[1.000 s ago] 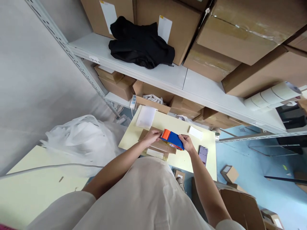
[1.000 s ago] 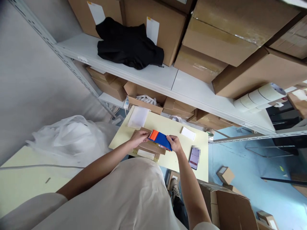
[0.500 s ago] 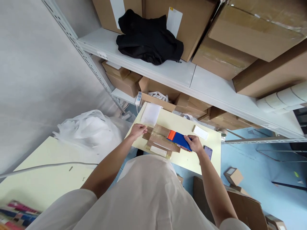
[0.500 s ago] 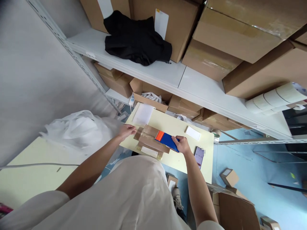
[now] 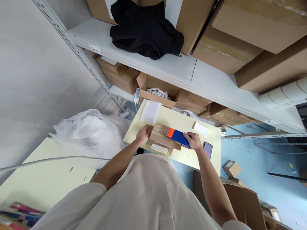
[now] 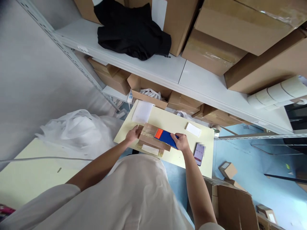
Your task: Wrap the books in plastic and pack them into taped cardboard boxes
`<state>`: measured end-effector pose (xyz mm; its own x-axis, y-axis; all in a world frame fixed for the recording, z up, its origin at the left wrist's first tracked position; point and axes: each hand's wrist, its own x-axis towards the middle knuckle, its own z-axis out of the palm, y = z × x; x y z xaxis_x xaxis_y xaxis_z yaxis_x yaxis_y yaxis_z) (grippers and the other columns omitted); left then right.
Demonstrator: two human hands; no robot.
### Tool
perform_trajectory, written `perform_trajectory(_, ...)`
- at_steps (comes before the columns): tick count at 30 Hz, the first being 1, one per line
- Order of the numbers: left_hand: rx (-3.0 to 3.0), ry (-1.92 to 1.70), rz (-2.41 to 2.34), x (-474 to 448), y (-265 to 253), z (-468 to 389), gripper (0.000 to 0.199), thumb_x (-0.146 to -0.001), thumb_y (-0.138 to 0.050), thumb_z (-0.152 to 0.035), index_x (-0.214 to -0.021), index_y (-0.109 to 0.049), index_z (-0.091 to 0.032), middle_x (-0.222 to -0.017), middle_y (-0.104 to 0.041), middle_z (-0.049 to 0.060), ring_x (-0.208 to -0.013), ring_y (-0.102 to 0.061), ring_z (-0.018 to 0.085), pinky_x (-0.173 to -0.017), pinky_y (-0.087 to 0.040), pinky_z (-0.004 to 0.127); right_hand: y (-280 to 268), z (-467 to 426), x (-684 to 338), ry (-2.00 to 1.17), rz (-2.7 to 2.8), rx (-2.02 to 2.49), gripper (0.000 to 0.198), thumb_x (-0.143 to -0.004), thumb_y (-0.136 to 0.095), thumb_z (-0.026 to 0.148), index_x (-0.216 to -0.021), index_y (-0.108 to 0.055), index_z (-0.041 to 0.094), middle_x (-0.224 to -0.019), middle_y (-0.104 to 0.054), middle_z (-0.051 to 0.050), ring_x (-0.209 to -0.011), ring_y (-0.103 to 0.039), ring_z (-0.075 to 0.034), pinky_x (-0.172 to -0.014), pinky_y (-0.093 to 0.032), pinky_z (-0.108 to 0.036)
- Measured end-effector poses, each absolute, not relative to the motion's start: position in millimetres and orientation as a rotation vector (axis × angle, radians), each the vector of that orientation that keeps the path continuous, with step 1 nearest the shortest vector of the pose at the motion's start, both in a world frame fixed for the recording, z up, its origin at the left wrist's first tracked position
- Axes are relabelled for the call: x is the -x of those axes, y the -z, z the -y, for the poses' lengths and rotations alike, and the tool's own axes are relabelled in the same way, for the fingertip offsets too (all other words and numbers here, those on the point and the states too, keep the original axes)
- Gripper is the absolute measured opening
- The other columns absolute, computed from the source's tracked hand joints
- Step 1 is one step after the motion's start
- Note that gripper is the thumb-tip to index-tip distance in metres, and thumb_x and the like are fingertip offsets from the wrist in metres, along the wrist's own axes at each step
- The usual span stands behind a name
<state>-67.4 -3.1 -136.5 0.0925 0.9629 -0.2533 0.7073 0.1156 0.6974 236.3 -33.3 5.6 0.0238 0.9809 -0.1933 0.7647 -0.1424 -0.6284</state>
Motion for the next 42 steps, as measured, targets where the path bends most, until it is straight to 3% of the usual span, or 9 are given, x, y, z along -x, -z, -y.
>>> perform_trajectory(3,-1.694,-0.444,-1.659,75,134,3,0.052,-0.093,-0.038,-0.040,-0.134,-0.049,-0.011,-0.111,-0.069,0.016,-0.104,-0.066,0.024,-0.086,-0.049,0.035,-6,33,-236,-0.867,1.778,1.965,0.054,-0.081,-0.044,0.064,-0.049,-0.041,0.021,-0.049,-0.036,0.003,-0.050,-0.033,-0.011,-0.050,-0.028,-0.027)
perform_trajectory(6,-1.854,-0.504,-1.524,78,112,0,0.068,-0.090,-0.039,-0.051,-0.144,-0.035,-0.011,-0.146,-0.044,0.019,-0.135,-0.043,0.025,-0.107,-0.037,0.037,-6,33,-238,-0.899,1.772,1.982,0.053,-0.081,-0.044,0.063,-0.049,-0.040,0.021,-0.049,-0.035,0.003,-0.050,-0.033,-0.011,-0.050,-0.028,-0.027)
perform_trajectory(8,-2.129,-0.459,-1.293,73,93,-5,0.101,-0.074,-0.058,-0.064,-0.149,-0.021,-0.008,-0.156,-0.023,0.021,-0.146,-0.019,0.030,-0.115,-0.021,0.042,-6,33,-241,-0.922,1.767,1.989,0.053,-0.081,-0.044,0.064,-0.050,-0.041,0.021,-0.050,-0.036,0.003,-0.050,-0.033,-0.011,-0.050,-0.029,-0.027)
perform_trajectory(9,-2.284,-0.392,-1.175,68,85,-8,0.118,-0.063,-0.066,-0.068,-0.150,-0.015,-0.006,-0.157,-0.017,0.024,-0.147,-0.011,0.034,-0.117,-0.014,0.047,-6,32,-242,-0.931,1.770,1.990,0.053,-0.081,-0.043,0.064,-0.050,-0.042,0.021,-0.050,-0.036,0.003,-0.050,-0.034,-0.011,-0.050,-0.029,-0.027)
perform_trajectory(11,-2.458,-0.230,-1.047,58,73,-14,0.131,-0.054,-0.071,-0.067,-0.150,-0.008,-0.005,-0.156,-0.016,0.025,-0.147,-0.006,0.036,-0.117,-0.004,0.049,-7,32,-243,-0.949,1.785,1.990,0.054,-0.081,-0.043,0.065,-0.051,-0.041,0.021,-0.050,-0.036,0.003,-0.050,-0.034,-0.011,-0.049,-0.029,-0.027)
perform_trajectory(17,-2.501,-0.065,-1.079,47,78,-22,0.123,-0.056,-0.072,-0.058,-0.150,-0.013,-0.006,-0.151,-0.030,0.025,-0.142,-0.023,0.036,-0.116,0.001,0.050,-15,30,-240,-0.996,1.874,1.945,0.052,-0.083,-0.043,0.062,-0.052,-0.043,0.021,-0.050,-0.041,0.002,-0.051,-0.036,-0.011,-0.051,-0.031,-0.026)
perform_trajectory(30,-2.563,-0.019,-1.087,44,76,-23,0.120,-0.057,-0.071,-0.057,-0.149,-0.016,-0.002,-0.145,-0.036,0.026,-0.139,-0.027,0.039,-0.115,0.006,0.054,19,52,-358,-0.948,1.925,2.076,0.055,-0.081,-0.042,0.067,-0.049,-0.040,0.022,-0.047,-0.042,0.002,-0.048,-0.039,-0.012,-0.052,-0.033,-0.027)
perform_trajectory(37,-2.647,0.160,-1.086,22,63,-12,0.113,-0.067,-0.063,-0.060,-0.150,-0.013,0.000,-0.157,-0.014,0.024,-0.147,-0.005,0.035,-0.115,0.008,0.052,47,48,-360,-1.053,1.926,2.019,0.052,-0.082,-0.042,0.064,-0.053,-0.045,0.022,-0.050,-0.045,0.001,-0.047,-0.041,-0.013,-0.052,-0.034,-0.026)
perform_trajectory(42,-2.696,0.178,-0.920,-39,64,4,0.110,-0.071,-0.055,-0.069,-0.151,-0.015,-0.005,-0.159,-0.009,0.019,-0.148,0.001,0.032,-0.116,0.004,0.051,51,44,-357,-1.080,1.913,1.965,0.052,-0.082,-0.042,0.064,-0.052,-0.040,0.022,-0.049,-0.039,0.002,-0.048,-0.036,-0.012,-0.051,-0.033,-0.026)
